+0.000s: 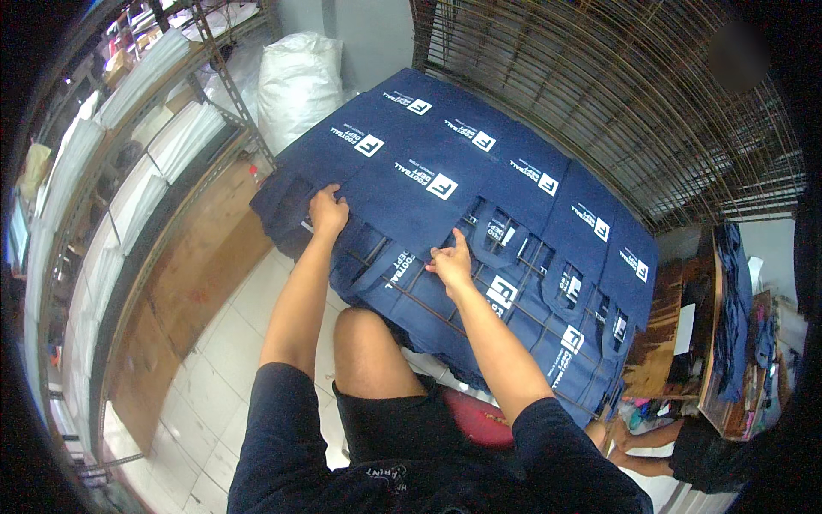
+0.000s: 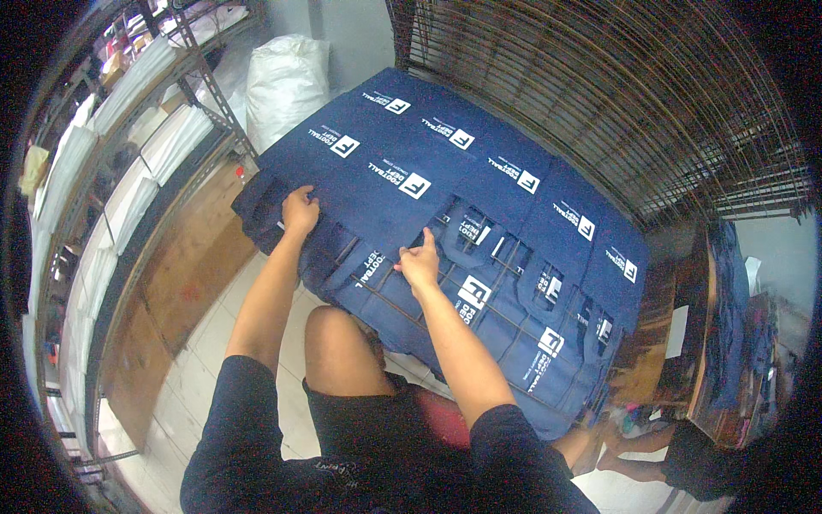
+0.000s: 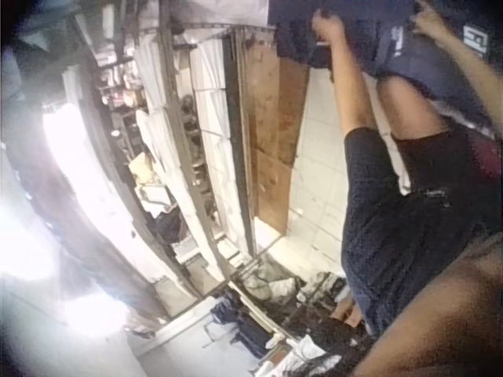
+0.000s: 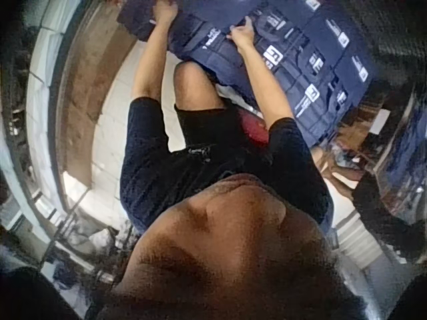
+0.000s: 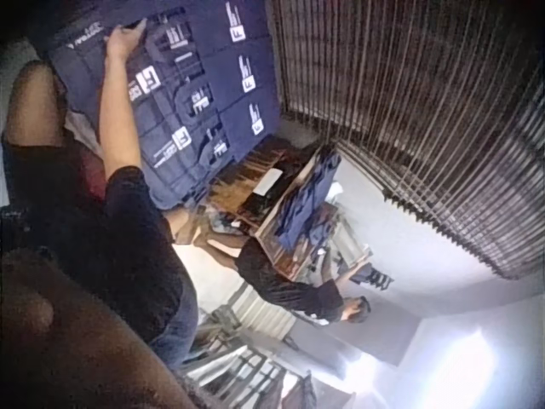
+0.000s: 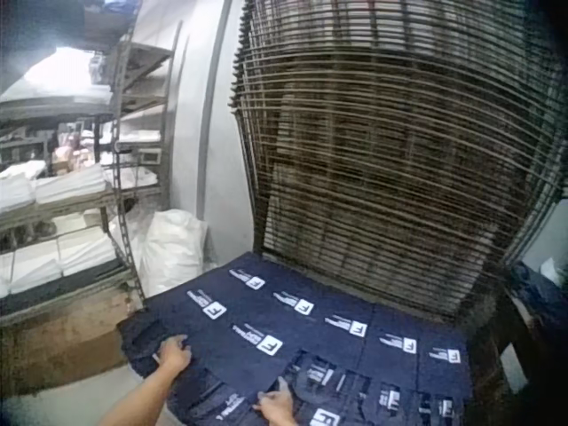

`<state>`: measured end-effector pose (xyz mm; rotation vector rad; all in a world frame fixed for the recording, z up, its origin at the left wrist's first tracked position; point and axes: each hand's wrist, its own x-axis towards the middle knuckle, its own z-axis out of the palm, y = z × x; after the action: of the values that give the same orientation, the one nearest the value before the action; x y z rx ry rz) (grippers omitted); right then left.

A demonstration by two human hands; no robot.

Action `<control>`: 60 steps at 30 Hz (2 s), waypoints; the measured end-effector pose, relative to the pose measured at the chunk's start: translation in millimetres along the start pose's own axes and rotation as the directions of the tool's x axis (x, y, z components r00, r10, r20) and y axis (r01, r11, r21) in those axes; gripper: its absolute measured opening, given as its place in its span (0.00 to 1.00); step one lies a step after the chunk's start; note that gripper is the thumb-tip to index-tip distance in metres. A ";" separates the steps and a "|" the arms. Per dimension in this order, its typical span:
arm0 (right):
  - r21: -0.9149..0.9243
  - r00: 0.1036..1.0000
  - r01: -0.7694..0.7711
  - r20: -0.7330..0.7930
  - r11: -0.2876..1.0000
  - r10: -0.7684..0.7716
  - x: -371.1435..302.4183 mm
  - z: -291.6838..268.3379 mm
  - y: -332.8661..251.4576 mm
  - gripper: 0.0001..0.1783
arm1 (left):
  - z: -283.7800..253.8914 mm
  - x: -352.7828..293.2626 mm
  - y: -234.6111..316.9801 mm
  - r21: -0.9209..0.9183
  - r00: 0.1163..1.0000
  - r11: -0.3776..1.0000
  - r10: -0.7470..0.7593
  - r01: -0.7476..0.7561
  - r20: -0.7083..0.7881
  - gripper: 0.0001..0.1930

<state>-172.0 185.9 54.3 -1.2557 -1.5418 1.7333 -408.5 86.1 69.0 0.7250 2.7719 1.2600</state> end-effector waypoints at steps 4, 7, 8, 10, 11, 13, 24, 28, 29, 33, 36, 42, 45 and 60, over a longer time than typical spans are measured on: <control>-0.045 1.000 0.009 0.022 0.999 -0.007 -2.0 -1.0 -2.2 0.42 | 0.4 1.3 -6.9 0.018 1.000 1.000 -0.003 0.004 -0.019 0.20; -0.088 0.999 0.028 0.048 0.996 -0.024 -3.1 -3.9 -2.9 0.41 | -0.2 -1.2 -7.2 -0.024 0.995 1.000 0.011 -0.013 -0.097 0.23; -0.092 0.997 0.038 0.070 0.995 -0.032 -2.6 -5.1 -0.7 0.40 | -0.9 -4.9 -5.5 -0.031 0.987 0.998 0.041 -0.046 -0.153 0.25; -0.127 0.994 0.071 0.094 0.989 -0.060 0.7 -7.8 6.3 0.39 | -6.7 -19.9 10.3 -0.100 0.970 0.988 0.091 -0.116 -0.227 0.27; -0.158 0.992 0.094 0.096 0.983 -0.080 2.6 -9.1 9.9 0.38 | -8.6 -33.3 22.6 -0.163 0.963 0.975 0.108 -0.151 -0.247 0.27; -0.204 0.989 0.128 0.101 0.971 -0.109 1.3 -6.6 9.9 0.38 | -20.5 -70.8 51.0 -0.357 0.954 0.907 0.131 -0.225 -0.269 0.27; -0.421 0.921 0.390 0.162 0.819 -0.355 -51.3 -52.9 -5.3 0.29 | -34.3 -372.6 83.5 -0.618 0.656 0.778 0.527 -0.115 0.541 0.20; -0.393 0.862 0.494 0.333 0.775 -0.381 -88.0 -93.0 -37.1 0.26 | -23.1 -353.8 88.3 -0.511 0.483 0.823 0.563 -0.250 0.671 0.18; -0.391 0.842 0.523 0.377 0.757 -0.386 -98.1 -106.7 -43.1 0.26 | -19.8 -349.9 89.0 -0.459 0.494 0.849 0.526 -0.261 0.692 0.19; -0.472 0.783 0.615 0.465 0.632 -0.414 -138.4 -172.1 -48.5 0.25 | -4.8 -350.4 80.3 -0.428 0.550 0.855 0.516 -0.291 0.656 0.18; -0.552 0.836 0.534 0.459 0.640 -0.302 -182.3 -219.6 -40.1 0.22 | -1.5 -355.4 82.7 -0.424 0.541 0.861 0.508 -0.282 0.671 0.17; -0.518 0.872 0.487 0.247 0.703 -0.422 -264.1 -308.5 23.3 0.18 | 8.4 -358.9 90.2 -0.428 0.500 0.850 0.526 -0.306 0.688 0.17; -0.621 0.843 0.402 -0.036 0.673 -0.537 -304.5 -335.7 53.3 0.15 | 9.9 -361.2 89.8 -0.399 0.494 0.863 0.505 -0.310 0.707 0.17; -0.601 0.580 -0.079 -0.677 0.796 -0.453 -340.8 -437.6 148.7 0.11 | 61.7 -461.5 90.6 -0.278 -0.207 0.879 0.212 -0.387 0.955 0.23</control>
<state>392.3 79.7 45.6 -1.7256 -1.5351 0.3302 52.3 -10.0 10.9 1.5499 1.2306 0.0715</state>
